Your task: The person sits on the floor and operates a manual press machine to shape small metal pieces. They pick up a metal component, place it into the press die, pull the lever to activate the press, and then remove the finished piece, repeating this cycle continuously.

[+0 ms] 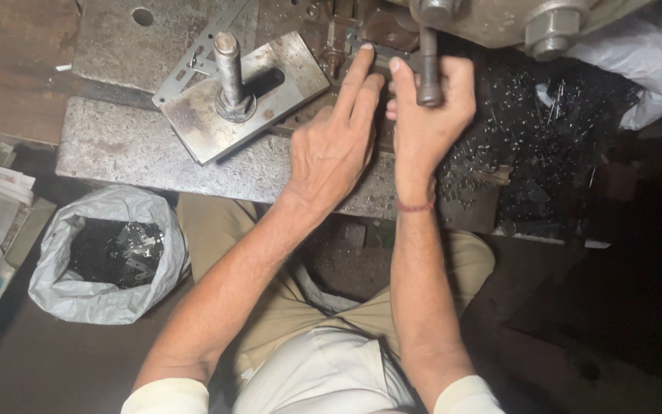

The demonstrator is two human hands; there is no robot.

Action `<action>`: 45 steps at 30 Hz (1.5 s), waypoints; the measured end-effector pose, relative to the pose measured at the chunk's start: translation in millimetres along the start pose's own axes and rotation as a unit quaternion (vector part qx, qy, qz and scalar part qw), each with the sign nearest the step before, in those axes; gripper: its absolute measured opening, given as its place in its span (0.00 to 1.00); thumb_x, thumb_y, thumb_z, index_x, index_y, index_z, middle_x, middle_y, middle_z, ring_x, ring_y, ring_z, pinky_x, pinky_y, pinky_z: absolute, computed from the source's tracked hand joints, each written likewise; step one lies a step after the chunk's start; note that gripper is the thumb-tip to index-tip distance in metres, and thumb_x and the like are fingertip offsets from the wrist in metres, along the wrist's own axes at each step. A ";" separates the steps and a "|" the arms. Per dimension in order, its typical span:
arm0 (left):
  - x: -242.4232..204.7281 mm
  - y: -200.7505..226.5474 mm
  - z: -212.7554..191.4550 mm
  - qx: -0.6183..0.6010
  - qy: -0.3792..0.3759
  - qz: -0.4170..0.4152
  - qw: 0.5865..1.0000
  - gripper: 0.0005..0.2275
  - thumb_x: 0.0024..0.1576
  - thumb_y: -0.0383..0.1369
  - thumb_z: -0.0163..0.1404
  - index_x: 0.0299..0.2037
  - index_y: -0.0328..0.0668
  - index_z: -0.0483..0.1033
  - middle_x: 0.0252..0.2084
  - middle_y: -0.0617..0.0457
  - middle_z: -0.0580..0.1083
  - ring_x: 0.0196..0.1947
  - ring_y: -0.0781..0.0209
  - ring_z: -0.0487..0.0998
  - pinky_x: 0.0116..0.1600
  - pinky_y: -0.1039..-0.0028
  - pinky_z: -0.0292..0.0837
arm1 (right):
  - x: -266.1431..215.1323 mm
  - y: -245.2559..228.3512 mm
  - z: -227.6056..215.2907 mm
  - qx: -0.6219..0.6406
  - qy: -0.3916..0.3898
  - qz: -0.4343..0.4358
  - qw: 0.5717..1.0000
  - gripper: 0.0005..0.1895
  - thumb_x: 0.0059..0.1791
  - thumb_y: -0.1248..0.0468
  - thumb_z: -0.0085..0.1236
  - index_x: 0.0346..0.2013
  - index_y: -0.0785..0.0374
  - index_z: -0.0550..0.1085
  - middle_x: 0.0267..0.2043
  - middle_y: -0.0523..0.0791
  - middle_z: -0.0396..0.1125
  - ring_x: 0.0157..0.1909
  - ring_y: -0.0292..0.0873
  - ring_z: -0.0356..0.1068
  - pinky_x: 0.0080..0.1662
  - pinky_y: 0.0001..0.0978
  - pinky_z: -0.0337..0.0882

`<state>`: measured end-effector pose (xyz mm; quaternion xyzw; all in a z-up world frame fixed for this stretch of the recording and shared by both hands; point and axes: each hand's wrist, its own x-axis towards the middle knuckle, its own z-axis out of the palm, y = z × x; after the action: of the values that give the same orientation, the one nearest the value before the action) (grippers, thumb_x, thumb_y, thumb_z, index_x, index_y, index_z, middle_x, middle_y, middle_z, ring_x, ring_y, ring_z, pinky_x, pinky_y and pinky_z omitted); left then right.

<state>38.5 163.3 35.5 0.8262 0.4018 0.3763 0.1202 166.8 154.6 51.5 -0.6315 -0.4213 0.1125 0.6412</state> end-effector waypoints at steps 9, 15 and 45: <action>-61.6 -17.2 -42.6 -0.087 0.085 0.010 0.993 0.17 0.64 0.24 0.58 0.61 0.45 0.72 0.63 0.57 0.68 0.48 0.55 0.82 0.49 0.72 0.79 | -98.4 -0.2 -132.8 0.015 0.044 0.093 0.995 0.15 0.54 0.76 0.59 0.54 0.70 0.67 0.29 0.46 0.70 0.25 0.33 0.68 0.28 0.23 0.69; -60.9 -6.8 -34.2 0.057 0.020 0.059 0.996 0.26 0.54 0.18 0.53 0.66 0.36 0.72 0.66 0.43 0.69 0.49 0.49 0.70 0.49 0.65 0.74 | -128.2 26.9 -185.7 -0.014 0.044 0.096 0.994 0.12 0.55 0.75 0.59 0.52 0.71 0.69 0.31 0.46 0.71 0.28 0.33 0.69 0.30 0.22 0.70; -409.3 -224.3 -59.4 -0.141 0.199 -0.514 0.822 0.10 0.63 0.28 0.55 0.53 0.32 0.77 0.44 0.46 0.78 0.43 0.61 0.78 0.48 0.76 0.74 | 50.8 38.1 -152.7 -0.396 -0.310 -0.359 0.786 0.09 0.53 0.76 0.54 0.48 0.68 0.75 0.49 0.51 0.68 0.53 0.53 0.66 0.56 0.43 0.69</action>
<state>-294.0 -6.3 -251.0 0.3807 0.7262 0.4689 0.3284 317.3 86.6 60.6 -0.5643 -0.8012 -0.1136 0.1637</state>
